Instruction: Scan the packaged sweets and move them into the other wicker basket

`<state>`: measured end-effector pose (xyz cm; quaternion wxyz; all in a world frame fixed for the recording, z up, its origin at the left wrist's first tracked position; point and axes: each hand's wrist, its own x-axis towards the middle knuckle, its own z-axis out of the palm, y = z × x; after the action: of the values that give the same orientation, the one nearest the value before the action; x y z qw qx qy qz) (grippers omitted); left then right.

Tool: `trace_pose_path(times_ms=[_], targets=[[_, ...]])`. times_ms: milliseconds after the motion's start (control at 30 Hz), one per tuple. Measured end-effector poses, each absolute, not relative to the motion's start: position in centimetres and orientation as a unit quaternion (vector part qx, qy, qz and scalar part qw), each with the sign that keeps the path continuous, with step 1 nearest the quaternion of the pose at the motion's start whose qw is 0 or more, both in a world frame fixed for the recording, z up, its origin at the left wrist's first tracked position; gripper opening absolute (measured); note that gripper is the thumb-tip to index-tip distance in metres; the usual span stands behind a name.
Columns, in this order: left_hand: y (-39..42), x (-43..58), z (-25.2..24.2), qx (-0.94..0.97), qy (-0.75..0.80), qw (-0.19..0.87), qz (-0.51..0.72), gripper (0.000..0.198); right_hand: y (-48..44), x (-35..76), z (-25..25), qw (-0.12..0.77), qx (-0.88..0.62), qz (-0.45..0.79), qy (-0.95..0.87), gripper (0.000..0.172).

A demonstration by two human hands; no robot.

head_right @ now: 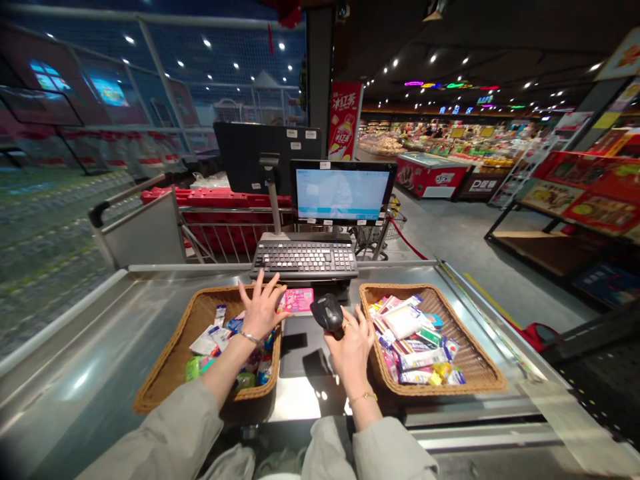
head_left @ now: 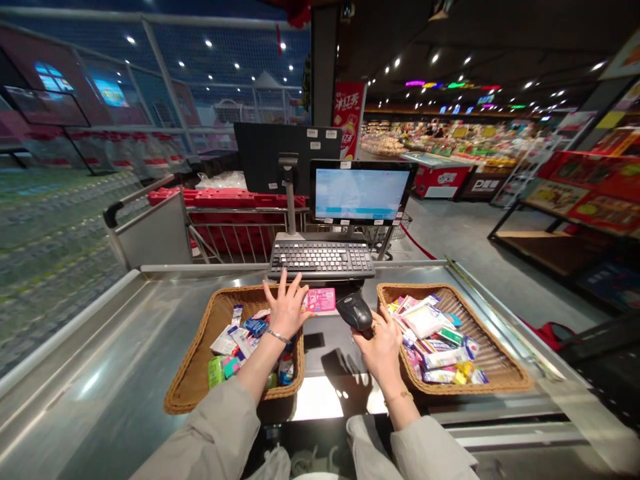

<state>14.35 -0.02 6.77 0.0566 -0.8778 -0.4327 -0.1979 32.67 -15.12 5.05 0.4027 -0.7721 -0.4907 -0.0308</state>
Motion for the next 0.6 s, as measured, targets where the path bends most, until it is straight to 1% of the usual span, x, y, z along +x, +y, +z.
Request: trace_pose_path(times_ms=[200, 300, 433, 600], targets=[[-0.2, 15.4, 6.7, -0.880, -0.419, 0.059, -0.215, 0.058, -15.5, 33.1, 5.1, 0.401, -0.770, -0.038, -0.494, 0.020], [-0.4, 15.8, 6.6, -0.878, -0.411, 0.068, -0.234, 0.055, -15.7, 33.3, 5.0, 0.401, -0.769, -0.042, -0.496, 0.021], [-0.5, 16.2, 6.4, -0.875, -0.405, 0.078, -0.253, 0.049, -15.9, 33.7, 4.8, 0.398, -0.771, -0.035, -0.496, 0.025], [-0.6, 16.7, 6.4, -0.875, -0.402, 0.080, -0.259, 0.048, -16.1, 34.0, 4.7, 0.396, -0.774, -0.023, -0.493, 0.024]])
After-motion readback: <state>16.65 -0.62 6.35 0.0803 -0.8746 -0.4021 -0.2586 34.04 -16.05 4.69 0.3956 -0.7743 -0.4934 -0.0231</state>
